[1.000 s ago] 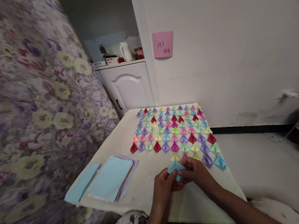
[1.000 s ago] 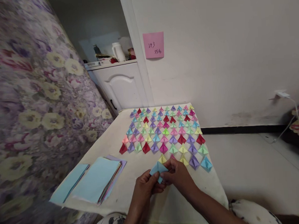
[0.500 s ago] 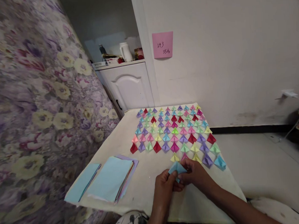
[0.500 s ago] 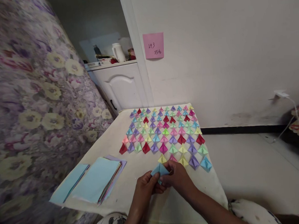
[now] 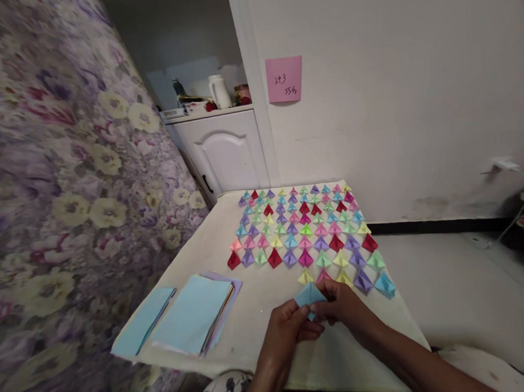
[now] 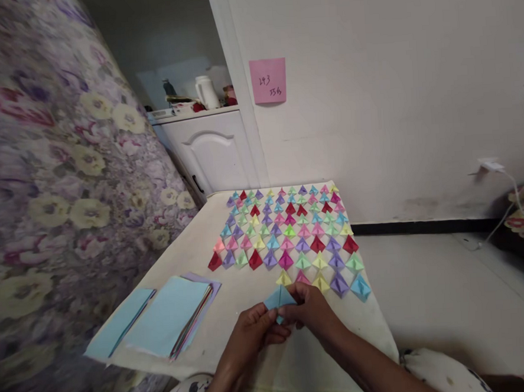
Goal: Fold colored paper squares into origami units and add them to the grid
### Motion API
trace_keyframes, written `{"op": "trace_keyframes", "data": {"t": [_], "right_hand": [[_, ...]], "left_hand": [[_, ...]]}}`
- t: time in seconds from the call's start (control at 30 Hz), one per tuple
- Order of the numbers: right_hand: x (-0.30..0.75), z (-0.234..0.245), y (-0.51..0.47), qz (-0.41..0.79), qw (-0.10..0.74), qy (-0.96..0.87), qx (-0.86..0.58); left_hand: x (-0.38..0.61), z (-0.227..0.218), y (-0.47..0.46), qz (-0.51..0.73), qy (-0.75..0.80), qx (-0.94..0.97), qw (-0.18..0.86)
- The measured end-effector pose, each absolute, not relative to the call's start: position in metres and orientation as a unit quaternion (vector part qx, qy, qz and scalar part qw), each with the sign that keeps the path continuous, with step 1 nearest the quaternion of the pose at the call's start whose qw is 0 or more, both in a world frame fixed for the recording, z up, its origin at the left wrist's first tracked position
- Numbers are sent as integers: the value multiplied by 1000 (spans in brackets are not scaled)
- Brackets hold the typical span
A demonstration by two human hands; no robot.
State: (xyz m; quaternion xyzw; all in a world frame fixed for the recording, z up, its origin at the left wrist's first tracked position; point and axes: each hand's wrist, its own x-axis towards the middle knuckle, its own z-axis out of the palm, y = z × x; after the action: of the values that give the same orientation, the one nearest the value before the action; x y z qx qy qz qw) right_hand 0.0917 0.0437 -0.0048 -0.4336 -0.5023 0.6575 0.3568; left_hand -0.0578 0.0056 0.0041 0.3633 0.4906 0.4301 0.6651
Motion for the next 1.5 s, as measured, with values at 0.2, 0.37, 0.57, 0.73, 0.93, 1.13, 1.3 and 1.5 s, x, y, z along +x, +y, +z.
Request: {"op": "trace_keyframes", "data": {"t": [0.2, 0.37, 0.57, 0.73, 0.93, 1.13, 1.3, 1.5], "right_hand": [[89, -4, 43, 674, 373, -465, -437], [87, -5, 43, 671, 389, -458, -435], [92, -5, 45, 672, 387, -469, -422], [104, 3, 51, 713, 343, -445, -420], [103, -1, 53, 696, 350, -456, -430], [97, -11, 53, 671, 364, -472, -440], [93, -19, 52, 658, 370, -476, -452], [90, -16, 47, 655, 388, -457, -459]], "left_hand": [[-52, 2, 4, 406, 496, 360, 678], [-44, 5, 2, 430, 504, 350, 662], [-46, 4, 4, 434, 508, 346, 659], [-48, 3, 5, 428, 512, 350, 657], [-48, 5, 5, 422, 521, 360, 648], [-49, 3, 4, 424, 527, 370, 637], [-51, 5, 3, 418, 523, 374, 642], [-54, 4, 3, 390, 532, 388, 644]]}}
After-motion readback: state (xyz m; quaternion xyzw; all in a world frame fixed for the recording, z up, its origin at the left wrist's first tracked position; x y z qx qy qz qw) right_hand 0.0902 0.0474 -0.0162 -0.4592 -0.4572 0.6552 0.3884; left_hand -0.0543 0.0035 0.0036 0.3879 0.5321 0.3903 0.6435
